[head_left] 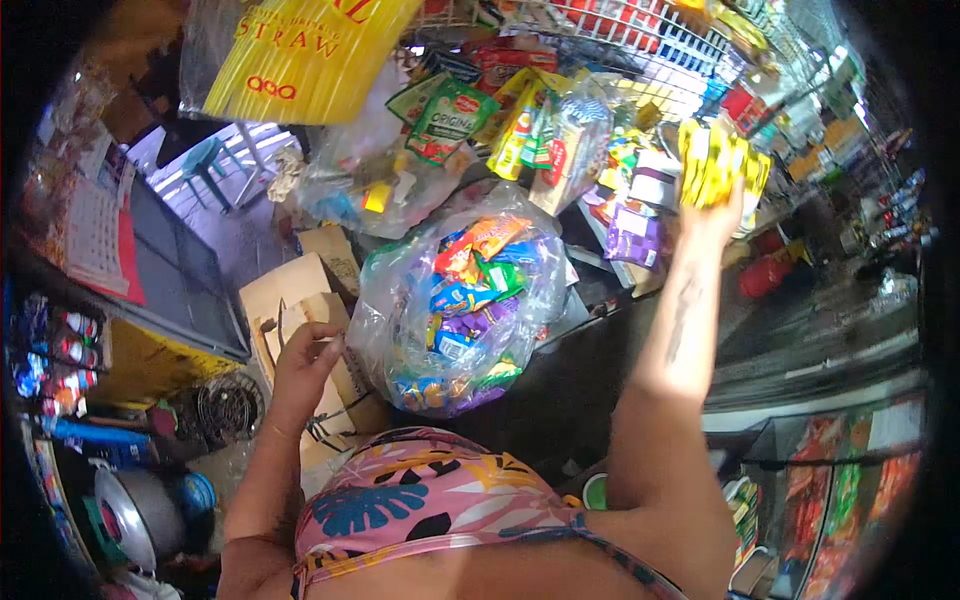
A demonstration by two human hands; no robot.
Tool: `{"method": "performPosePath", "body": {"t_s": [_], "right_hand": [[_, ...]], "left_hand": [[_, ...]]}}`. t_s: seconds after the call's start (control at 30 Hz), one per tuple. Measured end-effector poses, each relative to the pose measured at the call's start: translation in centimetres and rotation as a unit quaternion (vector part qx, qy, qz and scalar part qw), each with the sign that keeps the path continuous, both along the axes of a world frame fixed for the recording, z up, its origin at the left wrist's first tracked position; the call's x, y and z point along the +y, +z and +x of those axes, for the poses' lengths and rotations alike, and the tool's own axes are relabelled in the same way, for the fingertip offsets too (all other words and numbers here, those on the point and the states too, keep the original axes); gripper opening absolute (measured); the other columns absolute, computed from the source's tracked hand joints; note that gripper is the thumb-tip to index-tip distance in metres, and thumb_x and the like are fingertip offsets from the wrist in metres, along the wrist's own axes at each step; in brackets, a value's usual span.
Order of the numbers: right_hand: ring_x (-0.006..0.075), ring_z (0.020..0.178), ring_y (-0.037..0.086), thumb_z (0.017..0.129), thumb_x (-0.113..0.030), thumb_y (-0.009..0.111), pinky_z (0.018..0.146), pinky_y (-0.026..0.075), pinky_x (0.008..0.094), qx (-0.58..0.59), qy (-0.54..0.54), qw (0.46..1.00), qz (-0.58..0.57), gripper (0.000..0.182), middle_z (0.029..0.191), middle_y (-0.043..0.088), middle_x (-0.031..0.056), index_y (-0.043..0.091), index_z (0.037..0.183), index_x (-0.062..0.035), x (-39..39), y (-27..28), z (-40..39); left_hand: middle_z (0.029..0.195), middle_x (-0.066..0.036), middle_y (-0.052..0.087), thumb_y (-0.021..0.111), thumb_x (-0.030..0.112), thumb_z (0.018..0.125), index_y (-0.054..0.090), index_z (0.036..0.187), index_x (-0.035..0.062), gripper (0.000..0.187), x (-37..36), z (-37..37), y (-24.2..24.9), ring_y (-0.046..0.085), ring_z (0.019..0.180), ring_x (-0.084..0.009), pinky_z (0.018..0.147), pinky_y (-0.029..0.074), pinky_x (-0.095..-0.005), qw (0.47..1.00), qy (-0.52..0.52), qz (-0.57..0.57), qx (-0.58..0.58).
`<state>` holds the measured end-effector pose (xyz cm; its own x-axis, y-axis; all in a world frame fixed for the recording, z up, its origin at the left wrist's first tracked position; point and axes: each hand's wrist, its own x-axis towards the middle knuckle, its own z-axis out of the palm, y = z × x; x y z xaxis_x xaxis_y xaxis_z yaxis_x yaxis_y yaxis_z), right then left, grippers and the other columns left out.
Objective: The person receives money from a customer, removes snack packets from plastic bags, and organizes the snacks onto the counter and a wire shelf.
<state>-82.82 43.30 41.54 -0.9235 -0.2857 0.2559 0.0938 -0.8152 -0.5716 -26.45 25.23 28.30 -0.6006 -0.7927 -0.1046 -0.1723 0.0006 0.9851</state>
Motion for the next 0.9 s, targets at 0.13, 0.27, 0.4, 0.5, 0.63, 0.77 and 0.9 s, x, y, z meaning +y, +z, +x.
{"method": "performPosePath", "body": {"t_s": [0.13,0.27,0.4,0.5,0.63,0.77,0.9], "right_hand": [[0.0255,0.111,0.057,0.092,-0.039,0.066,0.084,0.048,0.0461,-0.027,-0.067,0.960,0.271,0.048,0.125,0.059,0.0092,0.054,0.130,-0.0123,-5.7,-1.0,-8.1],[0.0229,0.103,0.060,0.087,-0.013,0.070,0.081,0.050,0.0362,0.089,-0.058,0.951,0.289,0.041,0.115,0.064,0.0101,0.058,0.124,-0.0030,-9.1,-3.4,3.1],[0.0136,0.083,0.058,0.086,-0.010,0.071,0.077,0.048,0.0318,0.301,-0.140,0.824,0.460,0.018,0.093,0.064,0.0042,0.065,0.101,-0.0025,-8.5,-14.5,14.8],[0.0314,0.079,0.063,0.085,-0.009,0.066,0.074,0.051,0.0407,0.463,-0.219,0.637,0.576,0.010,0.087,0.065,0.0153,0.064,0.092,-0.0010,-5.9,-23.8,20.7],[0.0419,0.090,0.060,0.076,-0.013,0.068,0.080,0.049,0.0476,0.524,0.008,0.589,0.616,0.029,0.094,0.062,0.0221,0.061,0.102,-0.0006,-3.6,-30.1,26.7],[0.0514,0.112,0.050,0.079,-0.025,0.072,0.094,0.042,0.0573,0.491,-0.058,0.448,0.745,0.056,0.123,0.050,0.0322,0.051,0.124,-0.0020,-3.7,-32.2,26.7],[0.0503,0.109,0.057,0.081,-0.032,0.071,0.091,0.047,0.0548,0.495,-0.079,0.305,0.810,0.062,0.117,0.057,0.0314,0.048,0.133,-0.0075,-4.5,-30.6,25.3]], "left_hand": [[0.102,-0.003,0.062,0.065,0.013,0.092,0.061,0.115,0.0045,0.025,0.1,1.5,-2.1,0.059,0.090,-0.0133,0.080,0.048,-0.0287,0.994,0.047,-0.072,-0.066],[0.106,-0.007,0.064,0.067,0.010,0.089,0.062,0.112,0.0038,0.025,1.1,1.0,-2.7,0.062,0.096,-0.0176,0.085,0.050,-0.0308,0.991,0.082,-0.056,-0.089],[0.114,-0.011,0.061,0.072,0.010,0.084,0.063,0.113,0.0048,0.031,0.5,-0.1,-5.4,0.060,0.106,-0.0226,0.088,0.050,-0.0342,0.983,0.031,-0.174,-0.050],[0.138,-0.021,0.045,0.077,0.017,0.080,0.063,0.121,0.0141,0.043,1.2,-1.8,-4.2,0.045,0.129,-0.0377,0.103,0.042,-0.0451,0.967,-0.039,-0.216,-0.127],[0.155,-0.027,0.024,0.078,0.024,0.080,0.059,0.132,0.0216,0.056,1.5,-3.8,-5.8,0.024,0.141,-0.0481,0.114,0.027,-0.0524,0.906,-0.126,-0.322,-0.246],[0.153,-0.031,0.024,0.079,0.026,0.078,0.050,0.138,0.0193,0.067,1.0,-4.0,-8.5,0.029,0.138,-0.0519,0.115,0.029,-0.0514,0.913,-0.151,-0.292,-0.240],[0.150,-0.032,0.028,0.078,0.025,0.079,0.038,0.144,0.0053,0.079,0.2,-3.0,-10.1,0.032,0.138,-0.0482,0.115,0.029,-0.0476,0.944,-0.149,-0.220,-0.194]]}}
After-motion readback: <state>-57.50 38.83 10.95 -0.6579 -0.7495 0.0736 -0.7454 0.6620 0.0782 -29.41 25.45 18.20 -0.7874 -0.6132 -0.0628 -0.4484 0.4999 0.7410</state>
